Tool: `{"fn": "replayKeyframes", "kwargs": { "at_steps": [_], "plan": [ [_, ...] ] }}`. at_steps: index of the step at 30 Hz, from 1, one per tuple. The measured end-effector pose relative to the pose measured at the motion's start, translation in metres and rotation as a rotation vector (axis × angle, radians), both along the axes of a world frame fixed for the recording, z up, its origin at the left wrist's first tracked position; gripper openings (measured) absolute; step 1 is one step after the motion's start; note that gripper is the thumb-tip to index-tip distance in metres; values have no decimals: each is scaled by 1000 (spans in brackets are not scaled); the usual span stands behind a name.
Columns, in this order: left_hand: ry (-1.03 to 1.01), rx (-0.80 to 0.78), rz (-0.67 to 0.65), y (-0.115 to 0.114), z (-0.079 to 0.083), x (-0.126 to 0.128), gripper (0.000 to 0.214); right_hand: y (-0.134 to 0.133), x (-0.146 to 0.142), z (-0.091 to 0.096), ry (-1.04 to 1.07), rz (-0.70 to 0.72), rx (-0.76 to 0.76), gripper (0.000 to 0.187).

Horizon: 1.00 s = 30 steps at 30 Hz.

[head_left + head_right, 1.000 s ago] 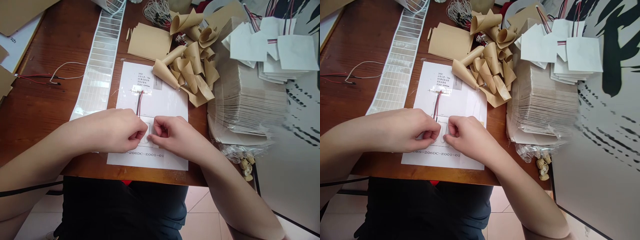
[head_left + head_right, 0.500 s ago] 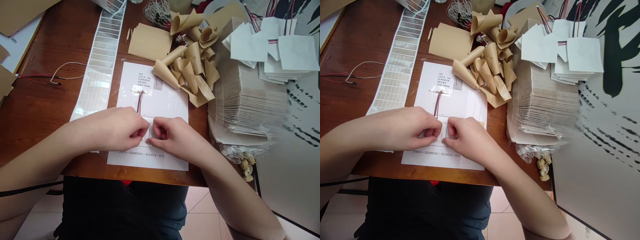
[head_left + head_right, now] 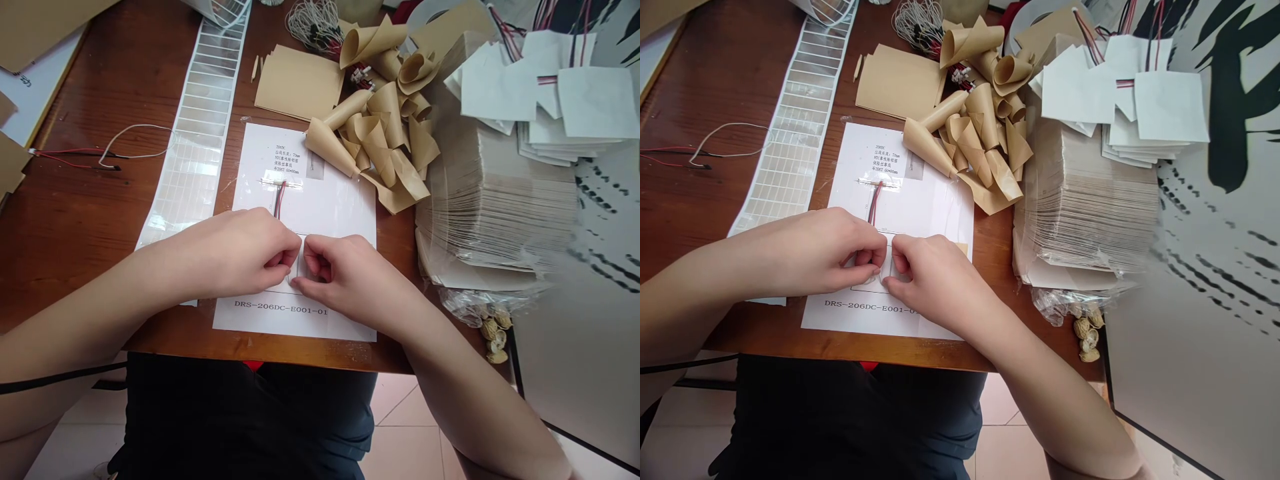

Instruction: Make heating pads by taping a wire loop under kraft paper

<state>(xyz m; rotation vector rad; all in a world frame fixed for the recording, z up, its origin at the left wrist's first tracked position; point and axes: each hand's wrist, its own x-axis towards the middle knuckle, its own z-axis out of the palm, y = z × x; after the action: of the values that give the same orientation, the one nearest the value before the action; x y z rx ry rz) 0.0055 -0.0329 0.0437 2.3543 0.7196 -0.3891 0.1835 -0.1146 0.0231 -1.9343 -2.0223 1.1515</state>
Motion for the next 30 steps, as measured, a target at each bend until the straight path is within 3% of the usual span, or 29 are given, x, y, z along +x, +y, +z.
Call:
{"fn": "replayKeyframes", "kwargs": {
  "at_steps": [15, 30],
  "plan": [
    [-43, 22, 56, 0, -7, 4, 9, -4, -3, 0, -30, -6, 59, 29],
    [-77, 13, 52, 1, -8, 1, 9, -1, 7, 7, 107, -27, -68, 32]
  ]
}}
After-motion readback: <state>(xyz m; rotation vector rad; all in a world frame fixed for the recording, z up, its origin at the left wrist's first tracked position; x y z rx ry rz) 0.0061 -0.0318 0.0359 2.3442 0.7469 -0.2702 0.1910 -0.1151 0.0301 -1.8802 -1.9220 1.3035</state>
